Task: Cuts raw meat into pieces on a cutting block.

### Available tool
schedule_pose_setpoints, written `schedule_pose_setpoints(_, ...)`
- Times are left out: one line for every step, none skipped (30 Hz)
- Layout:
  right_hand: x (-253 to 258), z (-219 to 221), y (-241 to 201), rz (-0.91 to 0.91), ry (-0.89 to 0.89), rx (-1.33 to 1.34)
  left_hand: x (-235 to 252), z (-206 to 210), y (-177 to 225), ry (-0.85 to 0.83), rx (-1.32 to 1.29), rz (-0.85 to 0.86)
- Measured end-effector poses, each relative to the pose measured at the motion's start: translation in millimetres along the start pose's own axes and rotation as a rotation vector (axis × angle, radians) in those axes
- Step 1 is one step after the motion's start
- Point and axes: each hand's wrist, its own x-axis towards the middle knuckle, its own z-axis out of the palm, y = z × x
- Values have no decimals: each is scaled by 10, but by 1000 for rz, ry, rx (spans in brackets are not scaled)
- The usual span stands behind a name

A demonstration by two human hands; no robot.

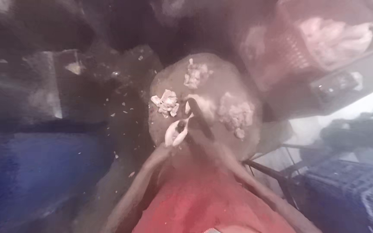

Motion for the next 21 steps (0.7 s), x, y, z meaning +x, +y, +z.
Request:
schedule_pose_setpoints(15, 50, 69, -14, -17, 17, -60, -31, -45, -22, -79, 13)
schedule_pose_setpoints(36, 71, 148, 23, -66, 8, -127, -45, -56, -45, -86, 19)
schedule_pose_setpoints(98, 48, 232, 60, -125, -1, -172, -58, -27, -60, -39, 18)
schedule_pose_setpoints(173, 7, 342, 92, -192, 11, -225, -65, 9, -67, 33, 2)
schedule_pose_setpoints(206, -22, 439, 106, -229, 41, -287, -86, 23, -74, 111, -14)
schedule_pose_setpoints(203, -85, 455, 109, -228, 70, -352, -123, 43, -88, 176, -23)
schedule_pose_setpoints(181, -154, 422, 115, -203, 70, -437, -170, 46, -110, 207, -32)
schedule_pose_setpoints(115, -136, 435, 117, -141, 48, -575, -204, 17, -139, 201, -48)
schedule_pose_setpoints(101, -118, 419, 123, -62, 6, -678, -238, 13, -157, 147, -52)
schedule_pose_setpoints(100, -117, 330, 128, 28, -40, -738, -245, 28, -167, 52, -43)
schedule_pose_setpoints(74, -102, 235, 133, 92, -67, -781, -186, 38, -175, -77, -24)
schedule_pose_setpoints(71, -108, 131, 123, 144, -69, -770, -74, 82, -191, -238, 13)
schedule_pose_setpoints(53, -118, 28, 94, 187, -54, -733, 73, 156, -229, -399, 35)
schedule_pose_setpoints(32, -156, -92, 45, 220, -33, -647, 236, 259, -284, -543, 40)
schedule_pose_setpoints(-15, -216, -209, -47, 250, -5, -521, 404, 363, -349, -628, 29)
schedule_pose_setpoints(-89, -280, -301, -167, 273, 34, -365, 573, 428, -385, -644, 10)
schedule_pose_setpoints(-158, -345, -396, -301, 308, 79, -175, 718, 444, -379, -637, -9)
schedule_pose_setpoints(-230, -383, -506, -425, 347, 129, 10, 833, 415, -319, -638, -25)
schedule_pose_setpoints(-287, -386, -582, -526, 375, 174, 166, 910, 369, -239, -640, -40)
schedule_pose_setpoints(-336, -356, -603, -583, 412, 187, 291, 963, 336, -172, -646, -45)
schedule_pose_setpoints(-381, -280, -554, -583, 433, 179, 364, 1000, 318, -134, -656, -54)
